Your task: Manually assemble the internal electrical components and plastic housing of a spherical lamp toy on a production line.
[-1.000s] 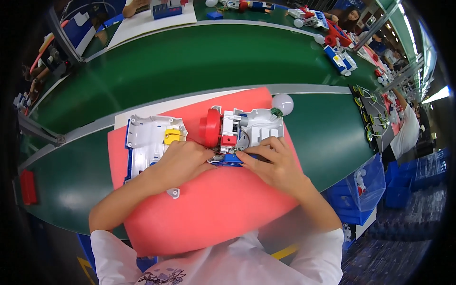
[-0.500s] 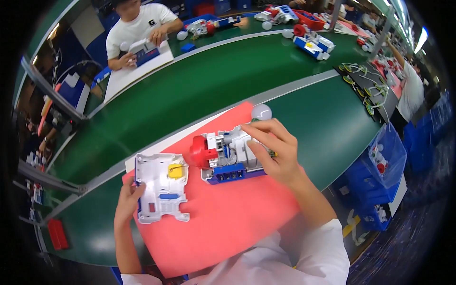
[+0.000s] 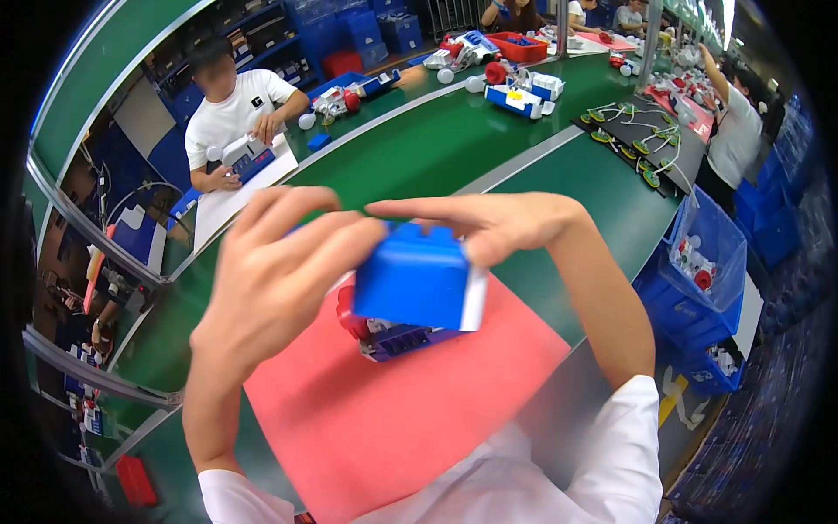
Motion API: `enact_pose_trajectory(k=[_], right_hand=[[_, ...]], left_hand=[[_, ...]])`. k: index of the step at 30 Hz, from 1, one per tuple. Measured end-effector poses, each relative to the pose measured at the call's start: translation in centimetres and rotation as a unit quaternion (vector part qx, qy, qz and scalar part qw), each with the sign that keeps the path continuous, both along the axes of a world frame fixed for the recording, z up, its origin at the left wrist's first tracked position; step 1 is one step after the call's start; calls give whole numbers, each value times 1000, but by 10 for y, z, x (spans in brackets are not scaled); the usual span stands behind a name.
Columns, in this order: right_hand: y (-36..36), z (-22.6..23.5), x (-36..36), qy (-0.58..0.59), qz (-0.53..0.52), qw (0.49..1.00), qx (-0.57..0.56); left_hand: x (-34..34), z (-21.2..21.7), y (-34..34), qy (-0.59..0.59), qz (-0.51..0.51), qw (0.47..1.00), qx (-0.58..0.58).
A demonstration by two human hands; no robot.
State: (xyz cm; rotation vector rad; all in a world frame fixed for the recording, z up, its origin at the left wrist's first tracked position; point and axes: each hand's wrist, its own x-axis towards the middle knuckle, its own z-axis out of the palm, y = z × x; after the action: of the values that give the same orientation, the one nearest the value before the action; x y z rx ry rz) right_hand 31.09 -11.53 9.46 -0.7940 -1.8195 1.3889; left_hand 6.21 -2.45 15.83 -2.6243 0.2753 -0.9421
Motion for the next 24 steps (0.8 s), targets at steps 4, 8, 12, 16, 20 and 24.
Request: enact_pose_trajectory(k=[4, 8, 12, 16, 20, 24], right_hand=[[-33, -21, 4, -49, -112, 988, -94], [-52, -36, -11, 34, -213, 958, -187], [-63, -49, -8, 43, -311, 945, -88], [-45, -80, -5, 144, -345, 928, -14], [-36, -85, -12, 290, -319, 902, -16], [-29, -96, -15, 327, -257, 909, -21]], left_hand=[[33, -29, 4, 16, -39, 998, 42], [42, -44, 7, -22, -59, 998, 10], [24, -87, 12, -111, 18, 974, -198], [5, -94, 17, -119, 101, 948, -276], [35, -106, 29, 236, 65, 808, -536], [70, -143, 52, 409, -4, 628, -662]])
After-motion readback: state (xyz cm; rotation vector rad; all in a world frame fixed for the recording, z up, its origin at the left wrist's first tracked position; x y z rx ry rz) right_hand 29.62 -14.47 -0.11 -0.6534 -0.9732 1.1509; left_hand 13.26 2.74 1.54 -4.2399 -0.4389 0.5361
